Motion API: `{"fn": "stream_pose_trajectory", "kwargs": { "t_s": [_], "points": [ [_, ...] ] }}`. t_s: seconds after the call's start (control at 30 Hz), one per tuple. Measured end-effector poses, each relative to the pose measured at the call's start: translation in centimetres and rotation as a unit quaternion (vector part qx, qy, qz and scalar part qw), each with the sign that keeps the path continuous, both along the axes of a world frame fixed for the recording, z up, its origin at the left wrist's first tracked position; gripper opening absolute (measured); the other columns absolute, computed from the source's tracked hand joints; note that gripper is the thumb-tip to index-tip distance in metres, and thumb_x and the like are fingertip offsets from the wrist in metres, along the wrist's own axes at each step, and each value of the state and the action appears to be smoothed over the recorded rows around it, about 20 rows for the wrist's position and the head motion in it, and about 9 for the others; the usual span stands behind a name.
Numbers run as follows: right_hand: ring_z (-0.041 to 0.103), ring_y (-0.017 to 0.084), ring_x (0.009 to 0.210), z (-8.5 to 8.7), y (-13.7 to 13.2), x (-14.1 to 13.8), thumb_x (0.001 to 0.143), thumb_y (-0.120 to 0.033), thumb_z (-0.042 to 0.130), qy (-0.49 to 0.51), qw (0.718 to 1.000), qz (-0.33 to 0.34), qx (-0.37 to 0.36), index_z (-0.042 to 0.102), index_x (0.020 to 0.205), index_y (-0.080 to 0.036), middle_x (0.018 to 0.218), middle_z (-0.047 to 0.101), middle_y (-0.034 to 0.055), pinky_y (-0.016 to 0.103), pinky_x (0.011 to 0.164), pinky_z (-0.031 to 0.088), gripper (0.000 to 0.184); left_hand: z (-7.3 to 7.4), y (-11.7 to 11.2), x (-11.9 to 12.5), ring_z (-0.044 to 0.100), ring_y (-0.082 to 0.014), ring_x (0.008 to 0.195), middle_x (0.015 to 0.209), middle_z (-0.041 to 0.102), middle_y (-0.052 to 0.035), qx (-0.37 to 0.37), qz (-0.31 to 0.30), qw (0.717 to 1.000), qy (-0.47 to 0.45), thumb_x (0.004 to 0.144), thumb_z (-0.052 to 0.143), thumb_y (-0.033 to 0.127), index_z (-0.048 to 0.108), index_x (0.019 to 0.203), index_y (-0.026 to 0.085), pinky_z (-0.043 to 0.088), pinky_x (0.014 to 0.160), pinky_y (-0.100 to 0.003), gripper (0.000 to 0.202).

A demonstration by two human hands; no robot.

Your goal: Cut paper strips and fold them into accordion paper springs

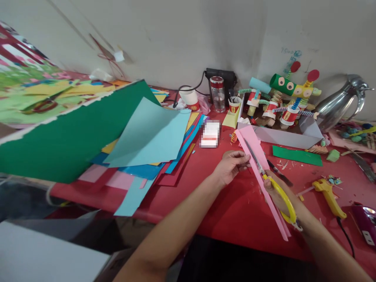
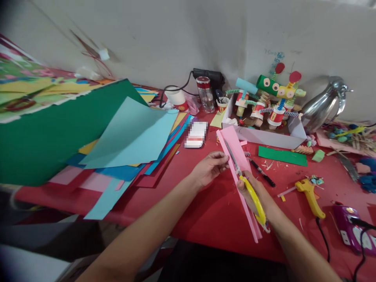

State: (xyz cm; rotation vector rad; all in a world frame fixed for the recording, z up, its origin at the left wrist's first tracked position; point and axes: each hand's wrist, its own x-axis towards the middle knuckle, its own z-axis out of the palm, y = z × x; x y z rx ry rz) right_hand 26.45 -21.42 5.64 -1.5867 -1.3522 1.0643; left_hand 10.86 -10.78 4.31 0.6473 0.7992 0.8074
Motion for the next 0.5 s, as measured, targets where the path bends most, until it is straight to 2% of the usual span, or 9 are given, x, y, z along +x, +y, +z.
{"fn": "stream_pose_trajectory", "kwargs": {
  "t_s": [0.13, 0.33, 0.5],
  "points": [
    [0.06, 0.024, 0.073, 0.0, -0.1, 0.1, 0.086, -0.065, 0.048, -0.031, 0.999, 0.027, -0.015, 0.064, 0.092, -0.023, 0.074, 0.061, 0.0051, 0.037, 0.068, 0.054, 0.045, -0.2, 0.1, -0.1, 0.06, -0.0077, 0.052, 0.057, 0.063, 0.0024, 0.002, -0.002, 1.0, 0.005, 0.061, 0.086, 0.02, 0.059, 0.06, 0.016, 0.045, 0.051, -0.017, 0.027],
    [0.061, 0.024, 0.075, 0.1, -0.4, 0.2, 0.085, -0.07, 0.049, 0.002, 1.0, 0.013, -0.027, 0.064, 0.103, -0.025, 0.078, 0.064, 0.0037, 0.033, 0.063, 0.053, 0.051, -0.3, -0.4, 0.4, 0.061, -0.0089, 0.051, 0.055, 0.063, 0.0024, -0.011, -0.048, 0.999, -0.019, 0.053, 0.091, 0.021, 0.061, 0.062, 0.015, 0.043, 0.048, -0.017, 0.032],
    [0.06, 0.023, 0.075, 0.4, -0.3, 0.3, 0.085, -0.073, 0.046, -0.003, 0.999, 0.019, -0.036, 0.063, 0.099, -0.026, 0.079, 0.063, 0.0032, 0.032, 0.064, 0.052, 0.052, -0.4, -1.0, 0.9, 0.062, -0.0095, 0.05, 0.056, 0.065, 0.0024, -0.032, -0.065, 0.997, -0.023, 0.053, 0.091, 0.021, 0.059, 0.062, 0.016, 0.043, 0.047, -0.017, 0.033]
  ]
}}
